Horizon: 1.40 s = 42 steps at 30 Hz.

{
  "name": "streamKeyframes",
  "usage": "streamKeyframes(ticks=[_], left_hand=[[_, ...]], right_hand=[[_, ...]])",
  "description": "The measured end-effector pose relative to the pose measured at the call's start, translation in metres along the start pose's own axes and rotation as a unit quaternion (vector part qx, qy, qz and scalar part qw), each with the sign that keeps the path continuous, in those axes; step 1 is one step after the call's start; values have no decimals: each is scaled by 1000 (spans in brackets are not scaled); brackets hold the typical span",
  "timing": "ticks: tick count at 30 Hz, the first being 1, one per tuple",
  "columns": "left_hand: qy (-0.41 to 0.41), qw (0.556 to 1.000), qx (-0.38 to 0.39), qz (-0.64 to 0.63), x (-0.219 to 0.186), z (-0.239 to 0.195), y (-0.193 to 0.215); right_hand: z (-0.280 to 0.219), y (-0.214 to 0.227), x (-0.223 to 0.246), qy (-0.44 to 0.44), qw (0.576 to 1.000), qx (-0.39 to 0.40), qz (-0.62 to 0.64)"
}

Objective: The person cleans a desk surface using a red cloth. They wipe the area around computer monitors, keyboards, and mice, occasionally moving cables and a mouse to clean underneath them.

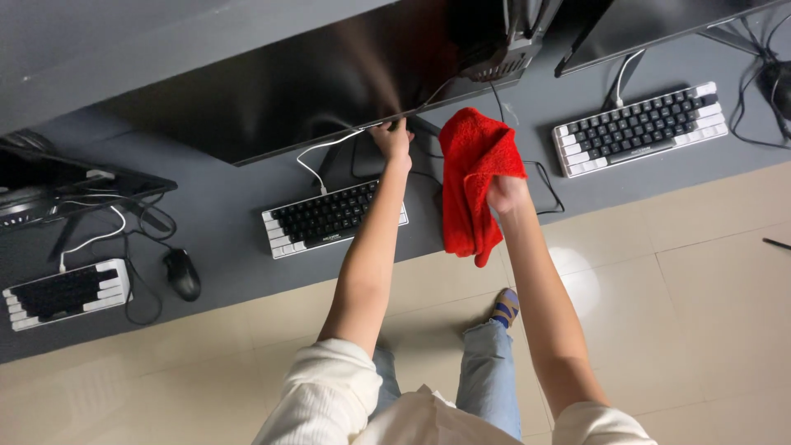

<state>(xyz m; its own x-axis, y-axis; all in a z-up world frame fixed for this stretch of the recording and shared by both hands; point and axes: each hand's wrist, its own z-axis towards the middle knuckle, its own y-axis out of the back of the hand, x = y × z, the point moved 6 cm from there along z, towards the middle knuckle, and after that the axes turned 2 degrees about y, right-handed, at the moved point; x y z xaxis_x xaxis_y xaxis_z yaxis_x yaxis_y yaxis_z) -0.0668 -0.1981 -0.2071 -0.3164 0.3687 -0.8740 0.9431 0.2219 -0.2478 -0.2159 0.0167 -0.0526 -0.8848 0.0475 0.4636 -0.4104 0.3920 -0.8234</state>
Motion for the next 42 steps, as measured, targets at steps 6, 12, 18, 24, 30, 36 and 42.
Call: streamKeyframes(ticks=[6, 12, 18, 24, 30, 36, 42], left_hand=[[-17, 999, 26, 30, 45, 63, 1], [-25, 997, 73, 16, 0, -8, 1], [-415, 796, -56, 436, 7, 19, -8], [-57, 875, 150, 457, -2, -14, -13], [-210, 881, 216, 366, -31, -130, 0], [-252, 843, 223, 421, -45, -158, 6], [-252, 803, 292, 454, -50, -122, 26]], right_hand=[[16, 14, -16, -6, 1000, 12, 14], [40, 19, -21, 7, 999, -9, -30], [52, 29, -23, 5, 998, -23, -64], [61, 38, -27, 25, 999, -16, -40], [108, 70, -41, 43, 993, -39, -101], [130, 10, -70, 38, 946, 111, -303], [177, 15, -90, 157, 810, 39, -563]])
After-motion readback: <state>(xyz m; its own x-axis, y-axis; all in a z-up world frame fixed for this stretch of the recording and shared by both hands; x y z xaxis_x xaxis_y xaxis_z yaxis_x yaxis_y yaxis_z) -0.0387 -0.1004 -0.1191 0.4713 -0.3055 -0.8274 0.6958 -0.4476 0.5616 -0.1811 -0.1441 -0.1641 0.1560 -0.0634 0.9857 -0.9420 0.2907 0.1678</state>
